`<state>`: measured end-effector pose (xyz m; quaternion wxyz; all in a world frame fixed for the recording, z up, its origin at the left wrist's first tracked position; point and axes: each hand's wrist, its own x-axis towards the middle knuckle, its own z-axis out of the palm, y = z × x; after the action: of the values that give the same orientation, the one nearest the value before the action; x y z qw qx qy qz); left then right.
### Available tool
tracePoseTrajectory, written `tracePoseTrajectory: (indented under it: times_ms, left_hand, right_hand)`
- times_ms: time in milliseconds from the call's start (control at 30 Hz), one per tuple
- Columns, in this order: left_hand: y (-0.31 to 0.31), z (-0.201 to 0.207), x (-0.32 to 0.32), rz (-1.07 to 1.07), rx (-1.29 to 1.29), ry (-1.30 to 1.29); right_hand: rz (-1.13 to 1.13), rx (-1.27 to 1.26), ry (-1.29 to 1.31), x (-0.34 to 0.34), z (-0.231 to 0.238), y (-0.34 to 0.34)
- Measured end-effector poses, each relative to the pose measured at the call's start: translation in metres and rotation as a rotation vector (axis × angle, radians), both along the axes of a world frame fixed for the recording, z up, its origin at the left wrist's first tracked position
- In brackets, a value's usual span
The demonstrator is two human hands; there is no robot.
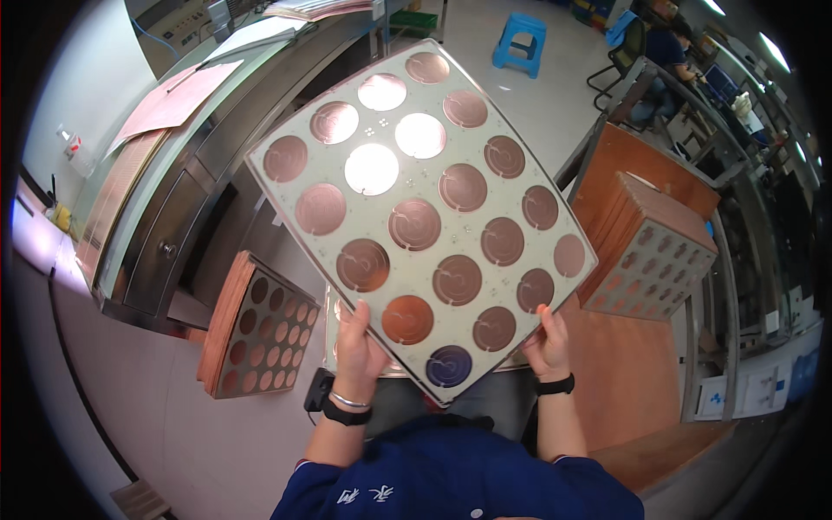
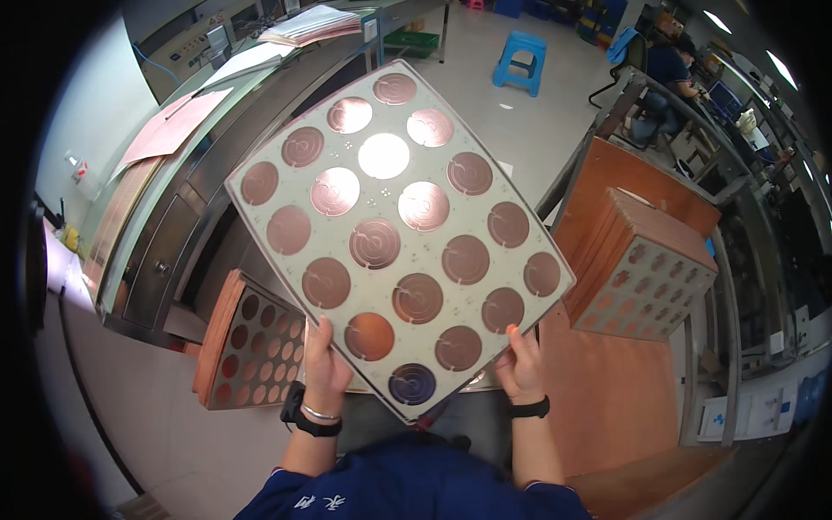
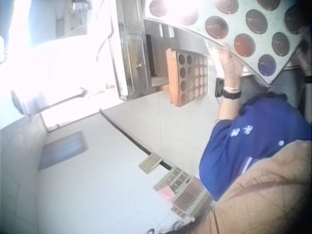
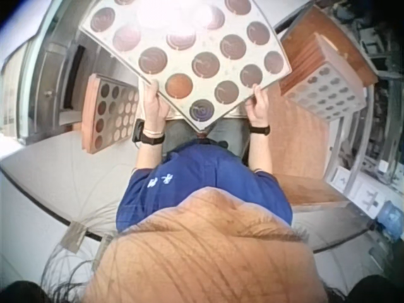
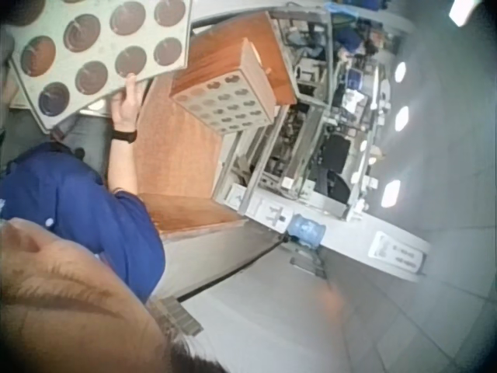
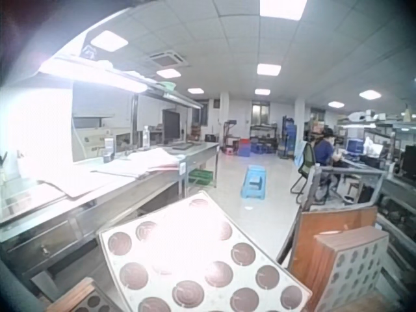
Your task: Inspecting and flipping large etched metal sheets or circuit board panels on a production floor.
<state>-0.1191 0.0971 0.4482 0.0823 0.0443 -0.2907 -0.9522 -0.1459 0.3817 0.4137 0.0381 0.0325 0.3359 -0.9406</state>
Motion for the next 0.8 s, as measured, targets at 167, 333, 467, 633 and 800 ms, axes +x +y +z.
tracePoseTrajectory:
  times_ms: [167, 333, 467, 633, 800]
  left_hand:
    - [-0.035, -0.009, 0.004, 0.01, -0.023, -0.01]
    - [-0.043, -0.008, 0.008, 0.027, -0.085, -0.157]
    - [-0.041, -0.009, 0.003, -0.035, -0.144, -0.202]
    - [-0.03, 0.008, -0.002, -0.072, -0.082, -0.21]
    - [-0.034, 0.005, 0.002, -0.031, -0.128, -0.22]
  right_hand:
    - [-0.095, 0.063, 0.009, -0.008, 0.038, 0.034]
    - [0.104, 0.275, 0.008, -0.019, 0.044, 0.047]
    - [0.112, 0.606, 0.143, -0.025, 0.044, 0.037]
    - [0.143, 0.574, 0.132, -0.03, 0.038, 0.036]
    - [0.12, 0.616, 0.088, -0.027, 0.043, 0.032]
